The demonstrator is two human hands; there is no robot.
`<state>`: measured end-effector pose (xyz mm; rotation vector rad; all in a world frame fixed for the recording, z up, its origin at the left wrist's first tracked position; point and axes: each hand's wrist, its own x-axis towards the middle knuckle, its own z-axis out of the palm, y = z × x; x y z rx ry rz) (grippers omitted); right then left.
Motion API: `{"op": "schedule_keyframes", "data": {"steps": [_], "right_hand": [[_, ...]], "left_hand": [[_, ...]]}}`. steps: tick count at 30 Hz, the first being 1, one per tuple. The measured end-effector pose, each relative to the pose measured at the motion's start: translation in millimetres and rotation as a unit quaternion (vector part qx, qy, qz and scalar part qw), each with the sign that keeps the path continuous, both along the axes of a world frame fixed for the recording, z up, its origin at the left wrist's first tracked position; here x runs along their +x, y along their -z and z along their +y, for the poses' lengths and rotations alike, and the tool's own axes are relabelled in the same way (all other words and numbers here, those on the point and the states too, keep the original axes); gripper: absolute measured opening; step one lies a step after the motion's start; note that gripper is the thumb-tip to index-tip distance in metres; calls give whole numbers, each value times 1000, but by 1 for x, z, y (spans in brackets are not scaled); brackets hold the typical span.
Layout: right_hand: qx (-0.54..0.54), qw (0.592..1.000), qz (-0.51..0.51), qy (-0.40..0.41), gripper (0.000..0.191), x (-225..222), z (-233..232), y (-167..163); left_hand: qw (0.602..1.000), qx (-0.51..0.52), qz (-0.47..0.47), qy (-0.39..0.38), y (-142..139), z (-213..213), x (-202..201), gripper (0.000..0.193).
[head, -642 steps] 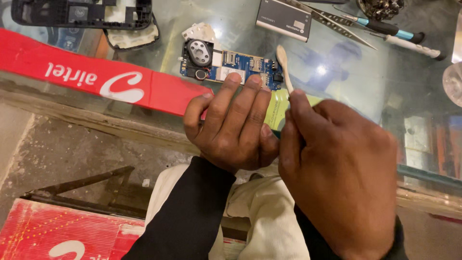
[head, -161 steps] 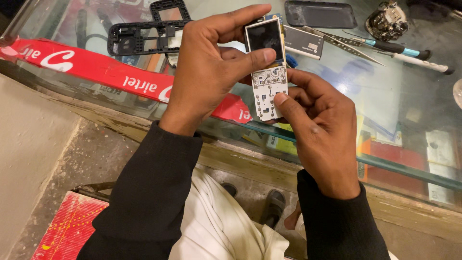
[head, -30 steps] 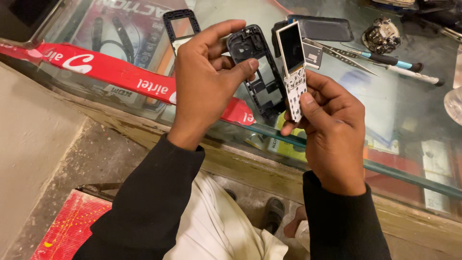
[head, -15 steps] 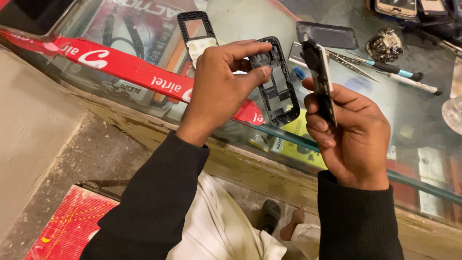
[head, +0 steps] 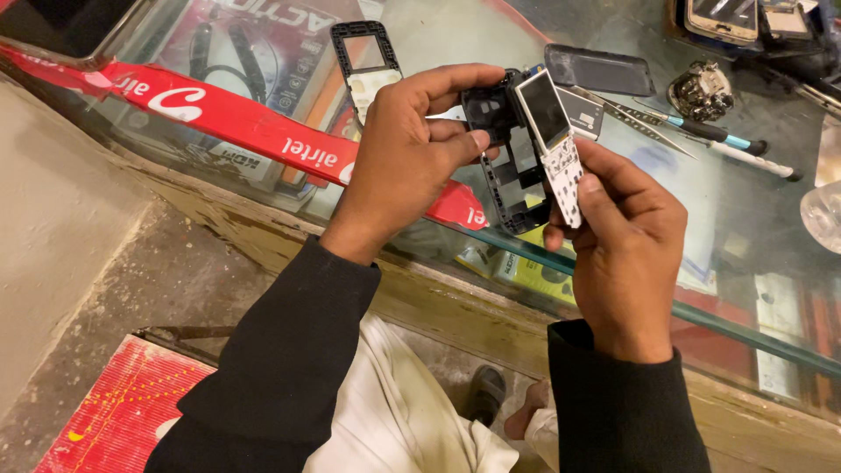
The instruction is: The person uses tweezers to adjust components on a blue circuit board, then cleans it with a toothbrush and liquid from a bottle. They then attach a screen assembly to the board and place it into a black phone casing.
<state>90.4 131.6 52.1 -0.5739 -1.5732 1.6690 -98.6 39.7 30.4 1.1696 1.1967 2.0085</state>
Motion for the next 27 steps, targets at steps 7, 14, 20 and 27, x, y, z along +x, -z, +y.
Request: {"op": "schedule_keyframes", "data": {"steps": [7, 14, 20, 27], "right_hand": [[157, 980, -90, 77, 27, -10, -21, 2], [141, 984, -75, 85, 23, -12, -26, 1], [167, 973, -112, 115, 26, -10, -29, 1], [243, 958, -99, 118, 25, -12, -34, -2]], "left_hand": [[999, 24, -31, 18, -2, -4, 0, 47], [998, -5, 23, -56, -6, -4, 4, 39], [999, 4, 7, -54, -6, -6, 4, 36], [998, 3, 23, -53, -7, -8, 4, 42]]}}
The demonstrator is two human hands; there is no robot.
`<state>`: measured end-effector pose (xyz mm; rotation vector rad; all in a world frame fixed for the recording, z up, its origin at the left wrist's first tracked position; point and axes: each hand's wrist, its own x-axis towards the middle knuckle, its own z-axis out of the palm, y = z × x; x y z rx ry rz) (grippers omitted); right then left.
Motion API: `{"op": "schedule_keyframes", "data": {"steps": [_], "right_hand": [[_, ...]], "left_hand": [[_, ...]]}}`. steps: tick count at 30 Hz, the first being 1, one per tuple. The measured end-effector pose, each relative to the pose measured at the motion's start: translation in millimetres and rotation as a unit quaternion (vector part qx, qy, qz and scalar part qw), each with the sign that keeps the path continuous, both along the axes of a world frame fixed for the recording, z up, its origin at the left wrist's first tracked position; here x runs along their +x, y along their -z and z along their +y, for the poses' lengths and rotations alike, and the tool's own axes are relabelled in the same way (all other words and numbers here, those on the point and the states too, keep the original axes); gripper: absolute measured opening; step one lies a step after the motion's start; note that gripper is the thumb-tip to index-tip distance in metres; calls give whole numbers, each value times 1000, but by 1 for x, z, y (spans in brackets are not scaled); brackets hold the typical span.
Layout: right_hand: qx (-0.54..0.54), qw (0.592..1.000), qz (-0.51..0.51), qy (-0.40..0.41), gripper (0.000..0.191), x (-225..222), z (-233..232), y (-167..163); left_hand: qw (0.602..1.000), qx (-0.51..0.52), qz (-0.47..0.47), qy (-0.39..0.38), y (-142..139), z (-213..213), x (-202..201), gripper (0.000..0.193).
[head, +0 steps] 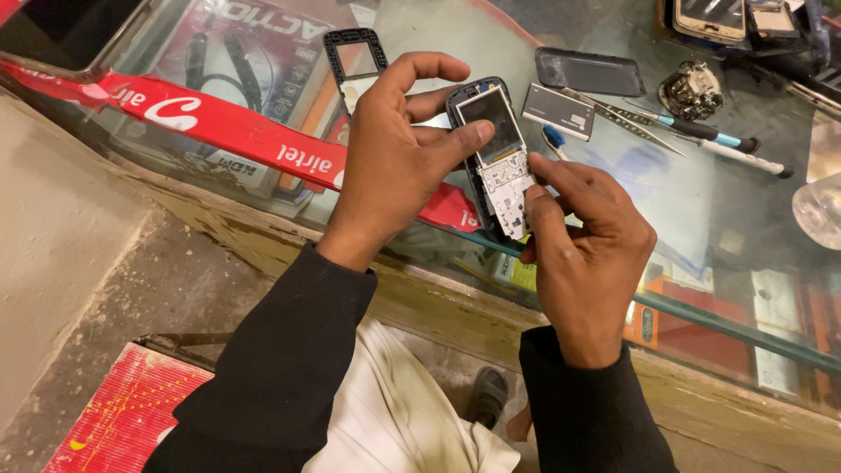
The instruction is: The person uses tweezers to adjust components on a blue circuit board, then cleans it with a toothbrush and liquid from a bottle. They then attach a screen assembly to the board and place it into a black phone casing.
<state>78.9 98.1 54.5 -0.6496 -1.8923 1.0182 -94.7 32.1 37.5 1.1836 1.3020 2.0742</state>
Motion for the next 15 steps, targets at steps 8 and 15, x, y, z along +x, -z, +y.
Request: {"op": "schedule_keyframes", "data": {"steps": [8, 15], "right_hand": [[111, 992, -43, 32, 25, 1, -1, 0], [-31, 999, -11, -11, 34, 1, 5, 0]], "left_hand": [[998, 13, -61, 22, 1, 3, -2, 47], [990, 55, -122, 49, 5, 3, -4, 44]]}}
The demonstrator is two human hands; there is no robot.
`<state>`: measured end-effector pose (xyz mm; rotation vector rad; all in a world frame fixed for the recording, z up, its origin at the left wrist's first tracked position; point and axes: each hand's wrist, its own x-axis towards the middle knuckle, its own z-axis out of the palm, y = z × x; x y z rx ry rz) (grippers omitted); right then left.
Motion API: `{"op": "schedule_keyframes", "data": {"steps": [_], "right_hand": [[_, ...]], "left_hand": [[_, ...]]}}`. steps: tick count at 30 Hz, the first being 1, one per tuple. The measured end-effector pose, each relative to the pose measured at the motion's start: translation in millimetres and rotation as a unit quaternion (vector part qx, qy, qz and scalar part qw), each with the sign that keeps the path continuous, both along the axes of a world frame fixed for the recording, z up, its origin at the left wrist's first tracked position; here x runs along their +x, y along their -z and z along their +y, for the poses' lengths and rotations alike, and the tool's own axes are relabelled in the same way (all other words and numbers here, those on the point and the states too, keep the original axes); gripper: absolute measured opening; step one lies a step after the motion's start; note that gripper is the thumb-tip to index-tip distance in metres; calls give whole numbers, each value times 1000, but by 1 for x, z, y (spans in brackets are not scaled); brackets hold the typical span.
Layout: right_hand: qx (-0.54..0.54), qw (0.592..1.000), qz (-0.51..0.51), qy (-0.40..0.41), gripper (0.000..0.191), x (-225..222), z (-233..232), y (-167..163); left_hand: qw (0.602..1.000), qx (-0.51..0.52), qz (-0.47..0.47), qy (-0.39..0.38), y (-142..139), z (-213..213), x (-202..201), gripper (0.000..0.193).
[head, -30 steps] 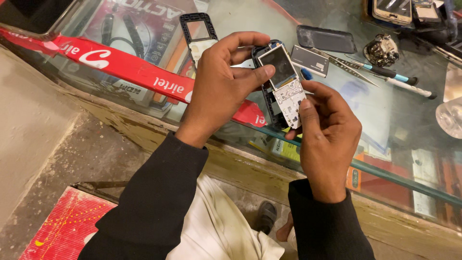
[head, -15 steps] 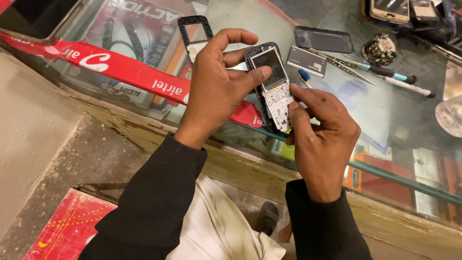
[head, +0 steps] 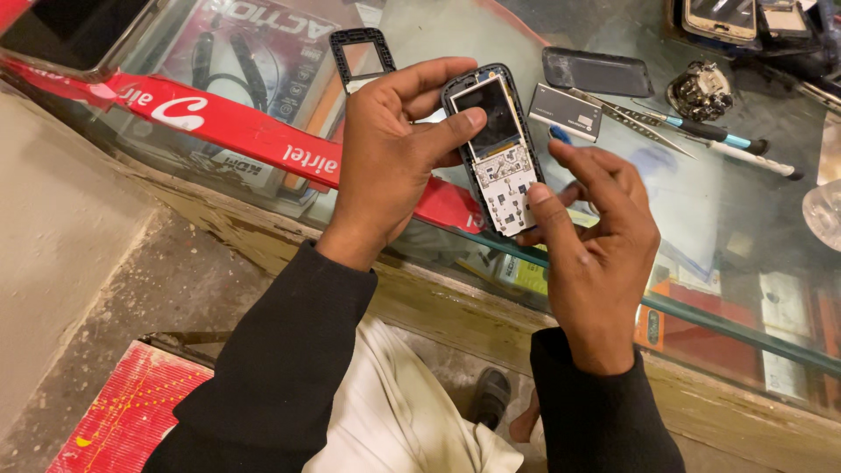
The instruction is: The person uses tweezers to adjust components on a blue circuit board, then cleans it with a toothbrush and liquid from a bottle. They then attach a screen assembly to the board and place it into a black phone casing.
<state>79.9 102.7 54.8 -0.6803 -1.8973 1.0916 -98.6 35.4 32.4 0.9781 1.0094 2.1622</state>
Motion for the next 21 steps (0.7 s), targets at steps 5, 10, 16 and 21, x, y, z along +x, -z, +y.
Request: {"op": "schedule_keyframes", "data": {"steps": [5, 10, 16, 21], "right_hand": [[-108, 991, -6, -77, 39, 3, 7, -2], [-130, 987, 13, -91, 36, 8, 11, 0], [-135, 984, 27, -114, 37, 11, 13, 1], [-132, 984, 23, -118, 38, 12, 13, 0]], "left_hand": [[1000, 5, 1, -3, -2, -2, 1, 41], [999, -30, 22, -12, -6, -2, 2, 37], [999, -42, 13, -31, -6, 0, 1, 29], [999, -29, -24, -6, -6, -4, -5, 26]]}}
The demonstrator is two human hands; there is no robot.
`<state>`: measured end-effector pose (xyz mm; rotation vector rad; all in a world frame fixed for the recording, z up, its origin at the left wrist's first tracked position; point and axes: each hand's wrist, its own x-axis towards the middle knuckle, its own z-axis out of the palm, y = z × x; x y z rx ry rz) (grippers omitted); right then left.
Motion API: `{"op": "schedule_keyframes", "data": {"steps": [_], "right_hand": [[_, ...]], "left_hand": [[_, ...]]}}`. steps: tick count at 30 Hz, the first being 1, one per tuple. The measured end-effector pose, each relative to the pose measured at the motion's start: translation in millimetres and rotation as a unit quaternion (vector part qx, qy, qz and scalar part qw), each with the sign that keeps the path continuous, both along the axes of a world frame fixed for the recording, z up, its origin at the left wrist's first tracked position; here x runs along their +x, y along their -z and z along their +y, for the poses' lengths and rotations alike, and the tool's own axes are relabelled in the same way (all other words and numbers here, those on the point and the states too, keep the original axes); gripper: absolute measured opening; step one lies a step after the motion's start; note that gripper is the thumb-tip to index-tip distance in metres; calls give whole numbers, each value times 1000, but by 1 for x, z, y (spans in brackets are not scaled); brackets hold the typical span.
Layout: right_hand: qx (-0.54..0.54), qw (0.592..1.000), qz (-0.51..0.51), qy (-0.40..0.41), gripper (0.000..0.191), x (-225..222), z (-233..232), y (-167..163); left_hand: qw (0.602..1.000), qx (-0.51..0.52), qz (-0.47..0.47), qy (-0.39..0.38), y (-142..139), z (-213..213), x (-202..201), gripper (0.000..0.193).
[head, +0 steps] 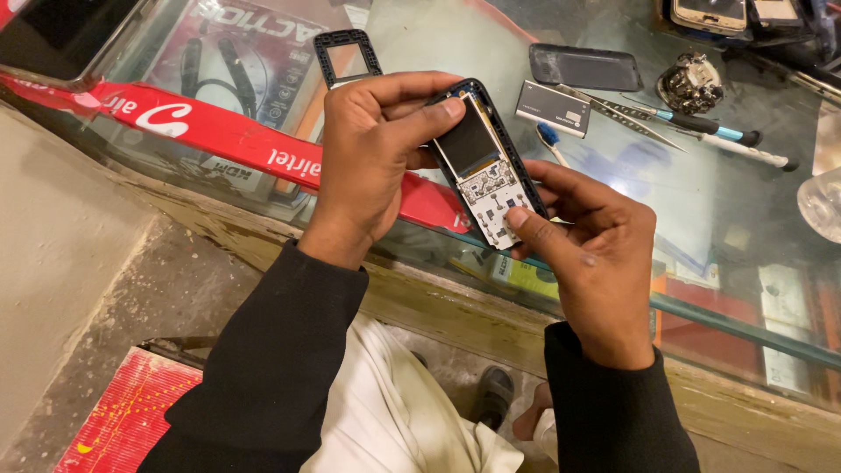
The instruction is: The person uses tweezers to adjust components on a blue circuit board, then cleans it with a toothbrush and liquid from a bottle. They then attach a screen assembly to the board and place it into a black phone casing.
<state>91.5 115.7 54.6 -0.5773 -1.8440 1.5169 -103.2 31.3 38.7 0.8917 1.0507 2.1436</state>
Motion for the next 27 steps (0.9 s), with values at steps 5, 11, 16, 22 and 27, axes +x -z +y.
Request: {"op": "schedule_keyframes", "data": {"steps": [5, 11, 16, 22, 27], "right_hand": [[11, 1000, -1, 8, 37, 0, -2, 1], [1, 1000, -11, 18, 38, -1, -5, 1], [13, 1000, -18, 22, 39, -2, -6, 1], [7, 1000, -15, 5, 39, 0, -6, -1], [-27, 999, -16, 20, 36, -2, -6, -1]], "left_hand": [[1000, 3, 25, 14, 0, -1, 0, 26], [994, -22, 111, -13, 0, 0, 3, 23], [991, -41, 120, -33, 1, 2, 3, 14], [995, -23, 95, -4, 4, 1, 1, 12], [997, -4, 56, 44, 3, -1, -1, 15]]}}
